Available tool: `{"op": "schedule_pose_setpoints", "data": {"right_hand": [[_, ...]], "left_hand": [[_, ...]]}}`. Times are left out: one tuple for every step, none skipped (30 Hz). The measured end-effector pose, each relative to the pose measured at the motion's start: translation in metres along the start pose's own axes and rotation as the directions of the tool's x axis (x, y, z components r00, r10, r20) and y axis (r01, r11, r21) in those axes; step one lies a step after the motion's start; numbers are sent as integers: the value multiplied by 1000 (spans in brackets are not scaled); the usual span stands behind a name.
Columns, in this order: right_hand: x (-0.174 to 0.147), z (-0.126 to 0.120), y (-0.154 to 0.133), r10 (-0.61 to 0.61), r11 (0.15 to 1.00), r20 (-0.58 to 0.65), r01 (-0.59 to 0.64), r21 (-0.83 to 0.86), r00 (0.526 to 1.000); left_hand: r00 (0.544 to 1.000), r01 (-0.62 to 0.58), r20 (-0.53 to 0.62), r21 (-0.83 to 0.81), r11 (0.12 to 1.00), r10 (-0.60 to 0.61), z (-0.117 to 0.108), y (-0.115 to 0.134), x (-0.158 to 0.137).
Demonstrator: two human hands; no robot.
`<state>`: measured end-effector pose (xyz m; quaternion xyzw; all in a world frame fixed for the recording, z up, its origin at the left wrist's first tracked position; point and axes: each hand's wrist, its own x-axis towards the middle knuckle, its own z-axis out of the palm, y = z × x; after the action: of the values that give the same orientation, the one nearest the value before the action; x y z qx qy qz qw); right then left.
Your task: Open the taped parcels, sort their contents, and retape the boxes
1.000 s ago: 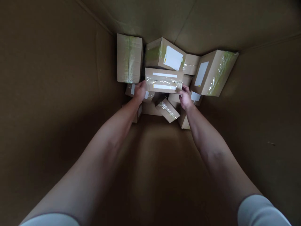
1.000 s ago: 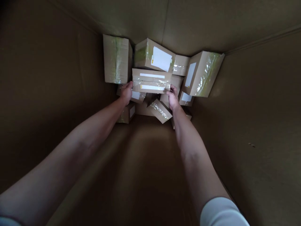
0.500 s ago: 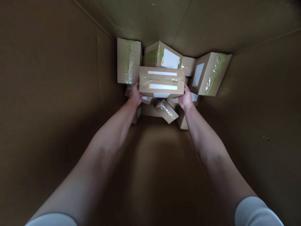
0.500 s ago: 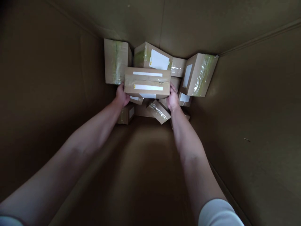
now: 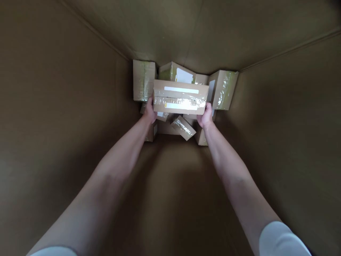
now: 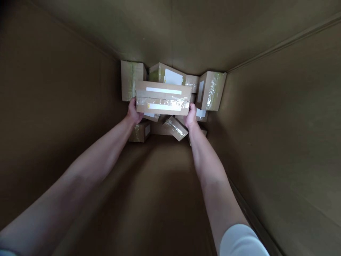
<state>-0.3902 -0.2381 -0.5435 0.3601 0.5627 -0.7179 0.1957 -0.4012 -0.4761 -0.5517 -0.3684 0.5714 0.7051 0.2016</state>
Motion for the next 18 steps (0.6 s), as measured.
{"op": "schedule_pose_setpoints", "data": {"right_hand": [[-16, 4, -10, 0, 1000, -5, 0, 25, 1000], [-34, 8, -22, 0, 999, -9, 1, 49, 1000], [-55, 12, -35, -1, 998, -13, 2, 70, 1000], [-77, 16, -50, -6, 996, -19, 8, 90, 1000], [-101, 20, -65, -14, 994, -26, 17, 110, 1000], [-126, 24, -82, -24, 991, -32, 28, 132, 999], [-152, 27, -98, -37, 987, -37, 42, 155, 999], [-178, 29, -114, -52, 982, -34, 58, 179, 998], [-205, 30, -130, -69, 976, -24, 73, 205, 997], [-233, 31, -144, -87, 969, -12, 87, 231, 996], [-260, 31, -157, -105, 962, 2, 101, 256, 995], [-286, 31, -169, -123, 953, 14, 114, 279, 992], [-312, 31, -178, -141, 945, 21, 128, 301, 990], [-337, 31, -185, -155, 937, 21, 140, 319, 988], [-361, 31, -190, -167, 930, 14, 153, 336, 986], [-382, 30, -194, -176, 922, -2, 165, 350, 984], [-402, 30, -195, -184, 914, -24, 180, 365, 983], [-419, 29, -195, -192, 904, -47, 195, 380, 980]], "left_hand": [[1000, 10, 3, -39, 999, -10, 0, 10, -14], [1000, 17, 8, -81, 997, -17, 0, 22, -30], [1000, 19, 19, -116, 993, -17, 1, 37, -49], [999, 14, 35, -136, 991, -9, 3, 53, -71], [998, 6, 56, -146, 989, 2, 4, 71, -95], [996, -3, 84, -149, 989, 15, 6, 91, -121], [993, -9, 112, -150, 989, 26, 8, 111, -148], [989, -25, 137, -155, 988, 47, 10, 130, -176], [985, -37, 163, -158, 987, 63, 12, 149, -203], [980, -38, 187, -157, 987, 68, 12, 167, -230], [976, -40, 208, -151, 988, 71, 12, 182, -255], [971, -45, 226, -142, 989, 76, 12, 196, -279], [967, -53, 241, -131, 990, 84, 11, 207, -302], [962, -66, 255, -121, 990, 95, 9, 216, -323], [957, -80, 269, -111, 991, 107, 7, 223, -342], [952, -90, 284, -100, 991, 116, 5, 229, -359], [946, -97, 302, -88, 991, 119, 3, 232, -375], [939, -100, 323, -73, 992, 118, 1, 235, -389]]}}
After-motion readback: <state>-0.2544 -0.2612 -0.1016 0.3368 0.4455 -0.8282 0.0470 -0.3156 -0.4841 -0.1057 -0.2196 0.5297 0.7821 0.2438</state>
